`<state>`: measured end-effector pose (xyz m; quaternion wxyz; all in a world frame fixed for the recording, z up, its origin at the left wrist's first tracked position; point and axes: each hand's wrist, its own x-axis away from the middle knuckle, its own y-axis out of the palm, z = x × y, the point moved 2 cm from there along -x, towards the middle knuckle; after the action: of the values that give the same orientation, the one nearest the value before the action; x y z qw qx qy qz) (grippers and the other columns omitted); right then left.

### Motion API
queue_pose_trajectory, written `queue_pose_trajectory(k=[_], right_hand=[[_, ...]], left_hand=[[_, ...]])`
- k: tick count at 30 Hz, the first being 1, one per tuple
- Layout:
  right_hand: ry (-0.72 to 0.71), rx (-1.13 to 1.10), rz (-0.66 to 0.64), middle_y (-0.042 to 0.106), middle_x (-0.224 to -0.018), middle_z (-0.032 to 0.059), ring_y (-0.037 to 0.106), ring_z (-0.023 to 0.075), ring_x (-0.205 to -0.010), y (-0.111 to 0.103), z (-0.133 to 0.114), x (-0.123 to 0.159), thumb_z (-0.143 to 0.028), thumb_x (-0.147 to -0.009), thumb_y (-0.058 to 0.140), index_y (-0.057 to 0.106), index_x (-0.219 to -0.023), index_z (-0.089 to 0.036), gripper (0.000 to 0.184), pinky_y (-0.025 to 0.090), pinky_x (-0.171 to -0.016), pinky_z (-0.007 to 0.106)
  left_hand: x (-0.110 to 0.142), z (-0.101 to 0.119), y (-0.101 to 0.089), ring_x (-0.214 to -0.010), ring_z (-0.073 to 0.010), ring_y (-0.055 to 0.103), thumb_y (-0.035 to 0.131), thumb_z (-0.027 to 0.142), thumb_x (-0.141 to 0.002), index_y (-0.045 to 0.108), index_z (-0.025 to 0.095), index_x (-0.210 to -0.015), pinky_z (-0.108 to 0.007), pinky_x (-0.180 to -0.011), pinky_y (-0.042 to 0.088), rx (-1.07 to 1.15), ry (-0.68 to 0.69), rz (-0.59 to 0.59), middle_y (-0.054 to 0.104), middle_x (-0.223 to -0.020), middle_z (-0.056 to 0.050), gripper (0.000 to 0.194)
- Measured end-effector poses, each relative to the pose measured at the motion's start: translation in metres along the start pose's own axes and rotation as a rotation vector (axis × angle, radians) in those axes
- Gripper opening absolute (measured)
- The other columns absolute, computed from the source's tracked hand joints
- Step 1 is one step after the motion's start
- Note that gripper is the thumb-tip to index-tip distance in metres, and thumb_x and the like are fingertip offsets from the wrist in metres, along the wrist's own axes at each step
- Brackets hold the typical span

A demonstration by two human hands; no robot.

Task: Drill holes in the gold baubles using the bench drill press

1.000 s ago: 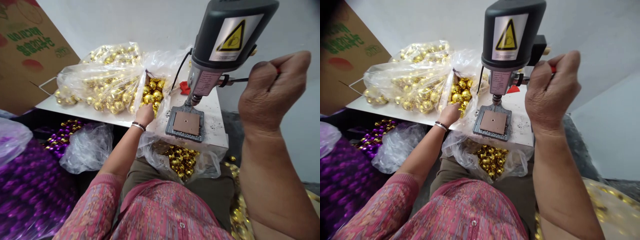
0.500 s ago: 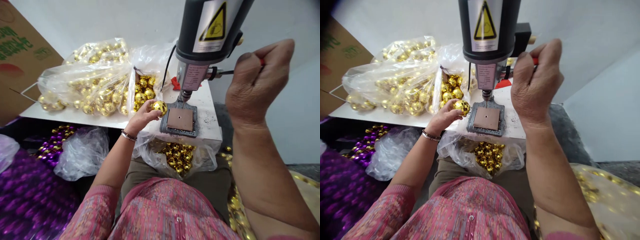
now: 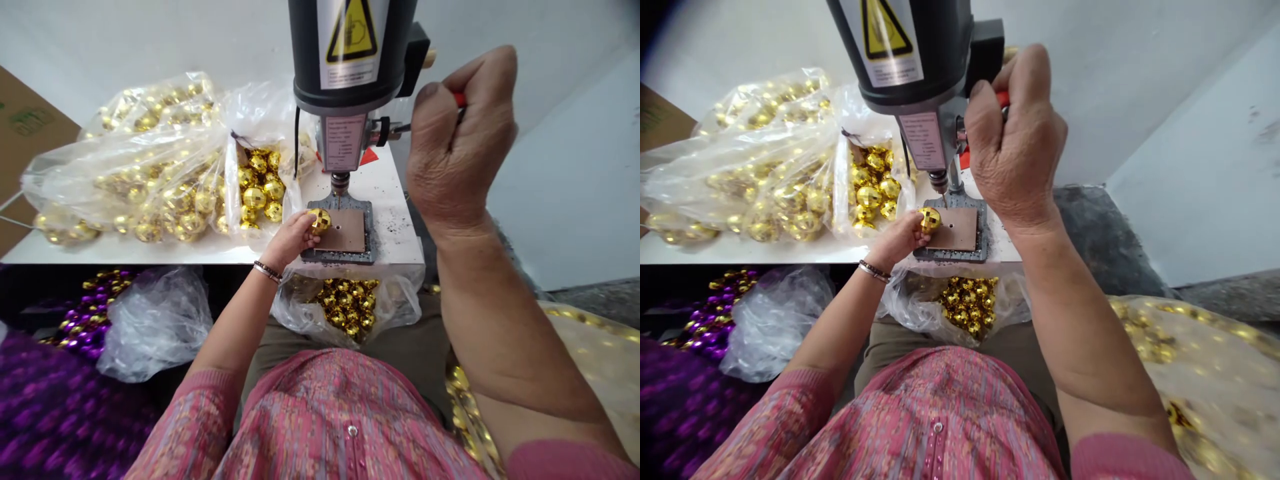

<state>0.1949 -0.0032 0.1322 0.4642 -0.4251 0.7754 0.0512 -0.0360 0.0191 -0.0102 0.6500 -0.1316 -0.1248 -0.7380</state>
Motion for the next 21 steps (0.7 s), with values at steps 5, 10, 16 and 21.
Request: queue_pose_trajectory(k=[5, 10, 16, 21], right_hand=[[0.024, -0.002, -0.016, 0.045, -0.093, -0.0005, 0.053, 0.0102, -0.088, 0.001, -0.005, 0.000, -0.037, -0.110, 0.047, 0.019, -0.095, -0.030, 0.033, 0.050, -0.093, 0.026], [0.056, -0.002, -0.021, 0.052, -0.092, 0.0000, 0.053, 0.0108, -0.086, 0.001, -0.008, -0.001, -0.035, -0.109, 0.049, 0.019, -0.094, -0.030, 0.034, 0.051, -0.093, 0.026], [0.064, 0.060, -0.039, 0.046, -0.091, -0.0014, 0.052, 0.0111, -0.087, -0.001, -0.016, -0.001, -0.031, -0.111, 0.055, 0.018, -0.093, -0.030, 0.041, 0.053, -0.094, 0.025], [0.223, 0.213, -0.105, 0.043, -0.093, -0.0029, 0.062, 0.0095, -0.098, -0.006, -0.033, -0.018, -0.023, -0.112, 0.054, 0.023, -0.090, -0.030, 0.039, 0.048, -0.102, 0.025]], left_hand=[[-0.004, 0.006, 0.008, -0.069, -0.0144, 0.069, 0.086, 0.029, -0.098, 0.076, 0.018, -0.140, -0.025, -0.068, 0.054, -0.305, 0.110, -0.005, 0.074, -0.084, 0.001, 0.045], [-0.005, 0.009, 0.014, -0.071, -0.0147, 0.069, 0.085, 0.032, -0.097, 0.080, 0.015, -0.146, -0.026, -0.072, 0.056, -0.456, 0.193, -0.009, 0.079, -0.094, -0.001, 0.052], [-0.003, 0.009, 0.014, -0.101, -0.0200, 0.077, 0.092, 0.032, -0.090, 0.078, 0.016, -0.153, -0.031, -0.099, 0.063, -0.621, 0.295, -0.007, 0.087, -0.123, -0.008, 0.067], [-0.006, 0.006, 0.014, -0.096, -0.0175, 0.075, 0.092, 0.029, -0.087, 0.078, 0.018, -0.148, -0.028, -0.093, 0.063, -0.605, 0.312, -0.004, 0.086, -0.122, -0.005, 0.063]])
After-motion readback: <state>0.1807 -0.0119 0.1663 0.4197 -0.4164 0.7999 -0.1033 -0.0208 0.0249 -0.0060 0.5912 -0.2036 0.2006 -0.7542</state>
